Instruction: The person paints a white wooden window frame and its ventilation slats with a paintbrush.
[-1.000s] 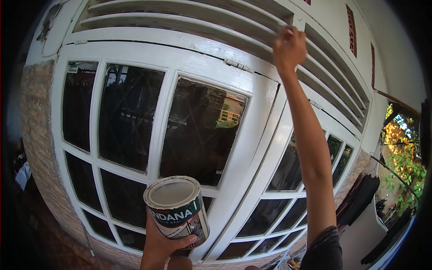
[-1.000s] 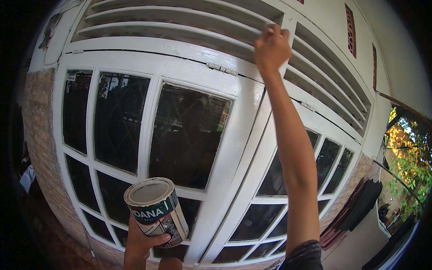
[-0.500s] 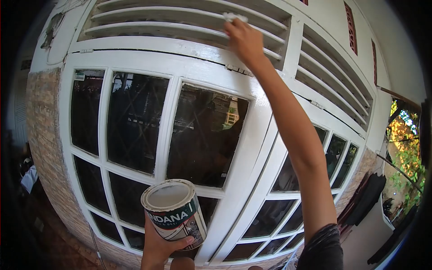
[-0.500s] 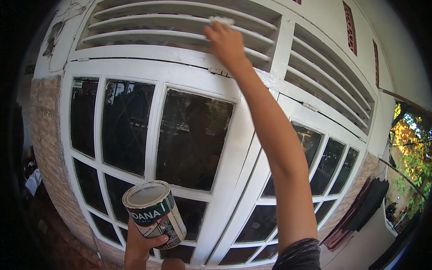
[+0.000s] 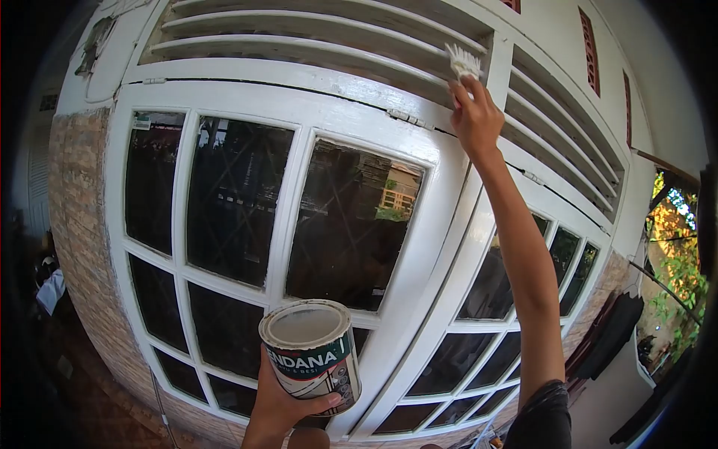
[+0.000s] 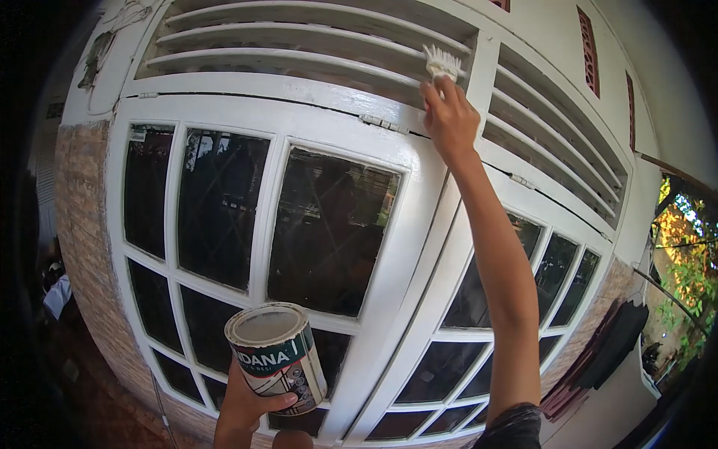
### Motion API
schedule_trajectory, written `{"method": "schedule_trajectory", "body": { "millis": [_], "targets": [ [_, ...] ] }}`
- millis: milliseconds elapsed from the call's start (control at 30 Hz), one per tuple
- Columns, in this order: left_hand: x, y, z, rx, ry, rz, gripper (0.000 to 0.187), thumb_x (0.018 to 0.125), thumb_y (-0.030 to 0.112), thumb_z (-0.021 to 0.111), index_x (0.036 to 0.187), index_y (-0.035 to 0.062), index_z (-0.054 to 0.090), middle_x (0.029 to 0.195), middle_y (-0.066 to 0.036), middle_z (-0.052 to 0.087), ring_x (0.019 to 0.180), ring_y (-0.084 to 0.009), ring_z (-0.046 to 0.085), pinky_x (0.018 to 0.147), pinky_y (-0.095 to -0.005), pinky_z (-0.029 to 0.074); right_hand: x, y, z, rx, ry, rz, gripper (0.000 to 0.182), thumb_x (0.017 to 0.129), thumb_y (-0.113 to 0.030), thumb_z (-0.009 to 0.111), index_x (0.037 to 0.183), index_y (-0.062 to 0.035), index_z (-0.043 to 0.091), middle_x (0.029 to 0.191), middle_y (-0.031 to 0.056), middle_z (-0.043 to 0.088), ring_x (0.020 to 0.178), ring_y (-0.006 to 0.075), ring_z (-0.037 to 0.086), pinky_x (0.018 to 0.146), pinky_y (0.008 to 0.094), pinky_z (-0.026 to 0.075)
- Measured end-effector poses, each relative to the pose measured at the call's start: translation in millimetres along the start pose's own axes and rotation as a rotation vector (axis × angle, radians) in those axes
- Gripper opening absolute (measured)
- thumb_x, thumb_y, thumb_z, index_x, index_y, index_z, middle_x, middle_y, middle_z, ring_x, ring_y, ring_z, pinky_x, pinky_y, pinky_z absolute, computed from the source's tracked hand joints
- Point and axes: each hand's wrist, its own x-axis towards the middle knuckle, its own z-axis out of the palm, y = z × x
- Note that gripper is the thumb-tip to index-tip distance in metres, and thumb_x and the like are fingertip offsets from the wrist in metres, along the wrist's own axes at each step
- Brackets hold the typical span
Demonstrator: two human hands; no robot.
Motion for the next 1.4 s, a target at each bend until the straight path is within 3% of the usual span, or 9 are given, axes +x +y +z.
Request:
{"method": "schedule_trajectory", "body": {
  "millis": [233, 367, 467, 667, 733, 800, 900, 1133, 1400],
  "targets": [
    [-6, 9, 10, -0.034, 0.056, -0.036, 0.117, 0.048, 0.001, 0.098, 0.146, 0.0058, 0.033, 0.132, -0.011, 0.055, 0.124, -0.0217, 0.056, 0.111, -0.0383, 0.047, 39, -51, 83, 0.15, 0.069, 0.216, 0.024, 0.075, -0.007, 0.073, 0.095, -0.0184, 0.069, 0.096, 0.0048, 0.066, 0.084, 0.0263, 0.071, 0.061, 0.0431, 0.055],
    [-9, 6, 10, 0.006, 0.115, -0.025, 0.115, 0.05, 0.0, 0.097, 0.145, 0.0039, 0.033, 0.131, -0.012, 0.056, 0.122, -0.0215, 0.058, 0.108, -0.0378, 0.05, 86, -101, 94, 0.414, 0.05, 0.054, 0.017, 0.074, -0.006, 0.073, 0.087, -0.0166, 0.067, 0.095, 0.0055, 0.066, 0.084, 0.0256, 0.071, 0.061, 0.0417, 0.056],
    [-11, 6, 11, 0.043, 0.148, -0.005, 0.111, 0.049, -0.005, 0.093, 0.144, 0.0025, 0.036, 0.127, -0.013, 0.06, 0.118, -0.0238, 0.061, 0.105, -0.0397, 0.052, 104, -121, 91, 0.383, 0.084, -0.025, 0.017, 0.076, -0.008, 0.072, 0.09, -0.0171, 0.068, 0.096, 0.0051, 0.066, 0.084, 0.0251, 0.072, 0.062, 0.0418, 0.057],
    [-7, 4, 3, 0.087, 0.143, 0.011, 0.108, 0.049, -0.007, 0.091, 0.143, 0.0022, 0.038, 0.124, -0.013, 0.062, 0.117, -0.0254, 0.063, 0.103, -0.0409, 0.053, 40, -24, 70, 0.109, -0.097, 0.079, 0.018, 0.079, -0.01, 0.069, 0.095, -0.0155, 0.063, 0.103, 0.0052, 0.064, 0.091, 0.0261, 0.072, 0.062, 0.0449, 0.058],
    [-4, 5, 2, 0.062, 0.132, 0.002, 0.108, 0.049, -0.008, 0.091, 0.143, 0.0022, 0.038, 0.124, -0.012, 0.062, 0.117, -0.0254, 0.063, 0.102, -0.0409, 0.053, 9, 25, 41, -0.045, -0.127, 0.191, 0.019, 0.076, -0.005, 0.068, 0.091, -0.016, 0.064, 0.094, 0.0025, 0.065, 0.087, 0.0255, 0.072, 0.058, 0.043, 0.057],
    [-2, 5, 2, 0.046, 0.108, -0.031, 0.111, 0.05, -0.005, 0.094, 0.145, 0.0031, 0.035, 0.128, -0.012, 0.059, 0.119, -0.0229, 0.06, 0.105, -0.0377, 0.051, 5, 36, 24, -0.106, -0.119, 0.145, 0.017, 0.076, -0.005, 0.068, 0.088, -0.0165, 0.063, 0.09, 0.001, 0.064, 0.083, 0.0219, 0.071, 0.055, 0.0398, 0.054],
    [-1, 0, 2, 0.027, 0.071, -0.035, 0.114, 0.051, -0.003, 0.096, 0.146, 0.0045, 0.033, 0.13, -0.012, 0.057, 0.121, -0.0213, 0.058, 0.108, -0.0365, 0.049, 10, 11, 9, -0.029, 0.008, 0.128, 0.018, 0.077, -0.005, 0.069, 0.089, -0.0175, 0.065, 0.09, 0.0012, 0.064, 0.081, 0.0218, 0.07, 0.056, 0.0387, 0.053],
    [-5, 3, -2, 0.031, 0.026, -0.018, 0.114, 0.053, -0.003, 0.097, 0.145, 0.0035, 0.03, 0.134, -0.013, 0.054, 0.125, -0.0211, 0.055, 0.111, -0.0372, 0.047, 40, -54, 76, 0.138, 0.143, 0.245, 0.022, 0.075, -0.005, 0.071, 0.091, -0.0188, 0.066, 0.092, 0.0027, 0.065, 0.082, 0.0251, 0.071, 0.059, 0.0409, 0.055],
    [-9, 6, -30, 0.075, 0.159, 0.032, 0.116, 0.052, 0.002, 0.099, 0.145, 0.0037, 0.029, 0.132, -0.013, 0.054, 0.124, -0.0216, 0.056, 0.111, -0.0372, 0.047, 111, -137, 141, 0.347, 0.088, 0.181, 0.024, 0.071, -0.006, 0.074, 0.091, -0.0189, 0.068, 0.092, 0.0031, 0.066, 0.085, 0.0264, 0.072, 0.062, 0.0454, 0.055]
  ]
}}
